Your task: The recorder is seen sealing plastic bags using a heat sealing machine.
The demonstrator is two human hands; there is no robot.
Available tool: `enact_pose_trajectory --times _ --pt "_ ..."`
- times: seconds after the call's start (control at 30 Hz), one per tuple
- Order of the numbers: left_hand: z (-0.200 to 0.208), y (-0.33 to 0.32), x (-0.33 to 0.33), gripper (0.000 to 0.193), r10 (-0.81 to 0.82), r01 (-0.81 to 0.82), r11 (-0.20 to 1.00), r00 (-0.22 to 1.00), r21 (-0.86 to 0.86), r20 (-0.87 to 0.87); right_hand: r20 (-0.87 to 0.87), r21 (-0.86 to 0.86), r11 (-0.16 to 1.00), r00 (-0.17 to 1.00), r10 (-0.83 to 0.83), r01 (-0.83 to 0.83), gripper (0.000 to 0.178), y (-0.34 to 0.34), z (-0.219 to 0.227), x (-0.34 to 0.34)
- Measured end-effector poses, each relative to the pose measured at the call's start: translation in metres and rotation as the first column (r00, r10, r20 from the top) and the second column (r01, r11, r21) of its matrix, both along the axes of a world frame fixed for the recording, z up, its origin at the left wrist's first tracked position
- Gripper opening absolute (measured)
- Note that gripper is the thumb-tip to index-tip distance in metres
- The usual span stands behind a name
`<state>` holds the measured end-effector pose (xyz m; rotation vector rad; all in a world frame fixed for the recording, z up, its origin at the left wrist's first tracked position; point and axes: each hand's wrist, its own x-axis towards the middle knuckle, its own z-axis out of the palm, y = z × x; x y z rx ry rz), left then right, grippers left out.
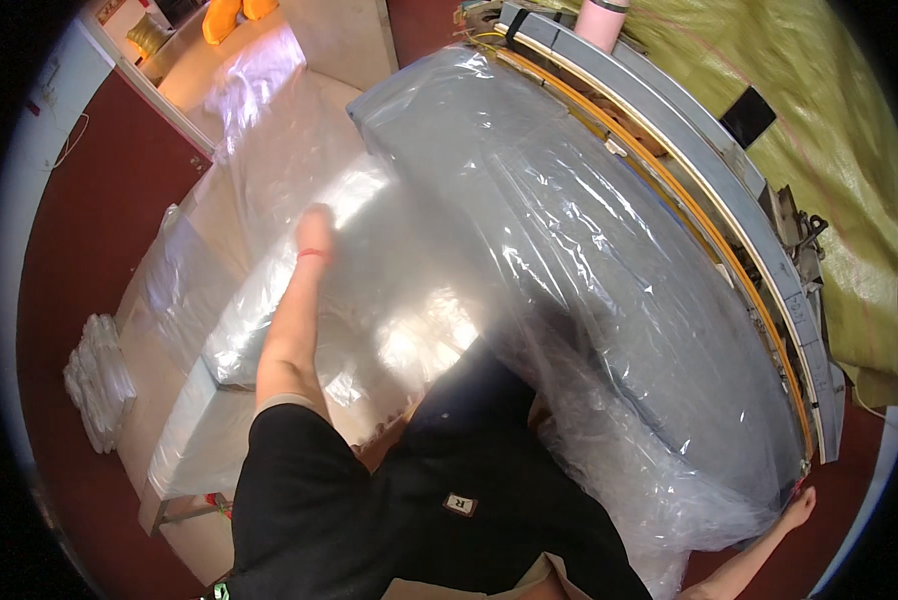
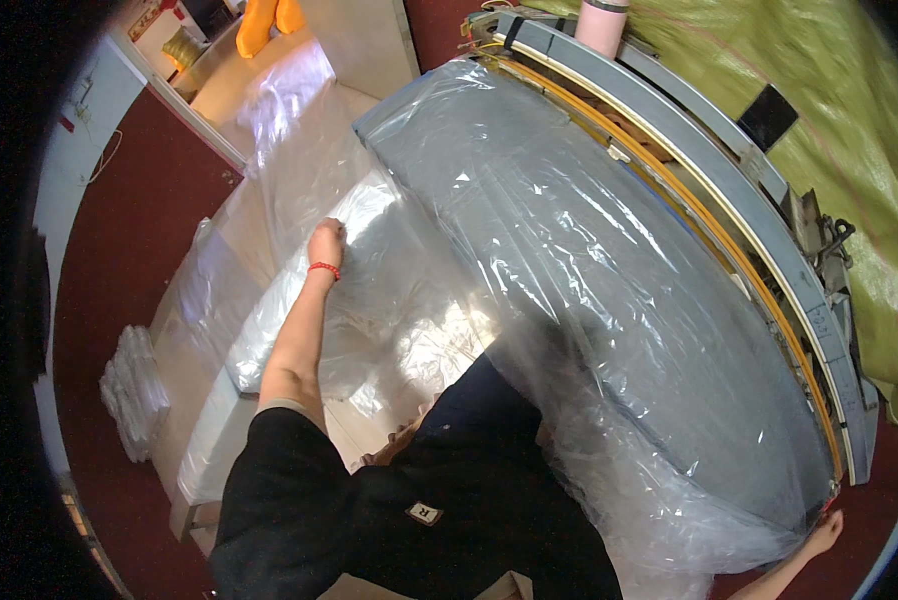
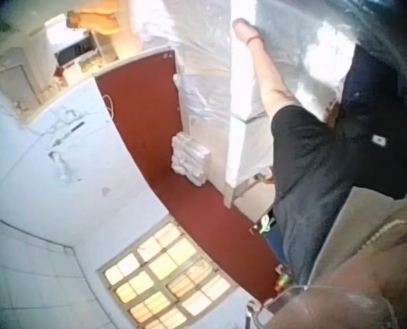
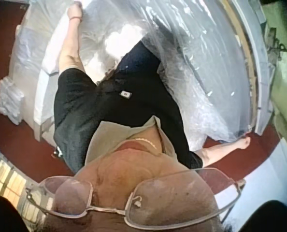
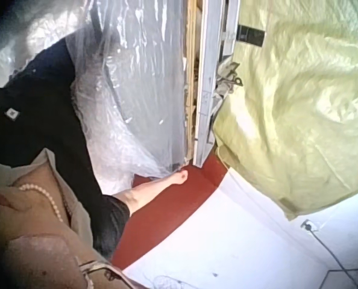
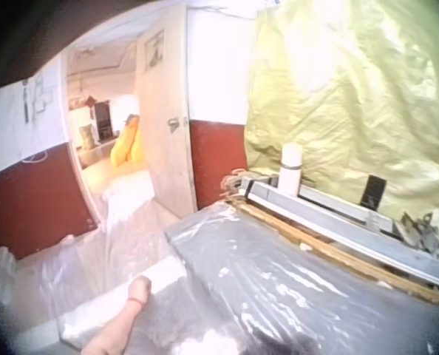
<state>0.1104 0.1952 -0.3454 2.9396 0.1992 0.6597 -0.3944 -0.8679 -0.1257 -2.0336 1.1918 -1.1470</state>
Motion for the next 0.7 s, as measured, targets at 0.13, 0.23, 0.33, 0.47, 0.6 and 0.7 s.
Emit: enact_pose_trajectory --times 0.13,0.23,0.33,0.47,0.6,0.7 --pt "0.074 0.027 -0.025 0.014 0.203 -0.159 0.914 0.976 -0.372 0.082 -0.044 0.154 0.958 0.967 0.249 -0.240 0.036 0.040 0.045 0.100" --pt "0.153 0.024 -0.038 0.011 0.256 0.128 0.714 0.867 -0.688 0.427 -0.038 -0.047 0.871 0.872 0.488 -0.489 0.031 0.110 0.064 0.193" --pt "0.227 0.006 -0.051 0.009 0.043 0.466 0.667 0.755 -0.582 0.654 -0.198 -0.077 0.730 0.728 0.657 -0.679 0.024 0.210 0.078 0.275" --pt "0.288 -0.045 -0.056 0.008 -0.312 0.454 0.693 0.889 -0.560 0.335 -0.242 -0.031 0.481 0.474 0.847 -0.876 0.013 0.364 0.088 0.357" --pt "0.331 -0.108 -0.070 0.007 -0.562 0.614 0.499 0.767 -0.612 0.310 -0.070 0.143 0.037 0.027 0.997 -0.989 0.012 0.509 0.103 0.395" --pt "0.356 -0.159 -0.092 0.004 -0.736 0.776 0.381 0.584 -0.503 0.344 0.152 0.184 -0.228 -0.201 0.968 -0.956 0.032 0.601 0.120 0.401"
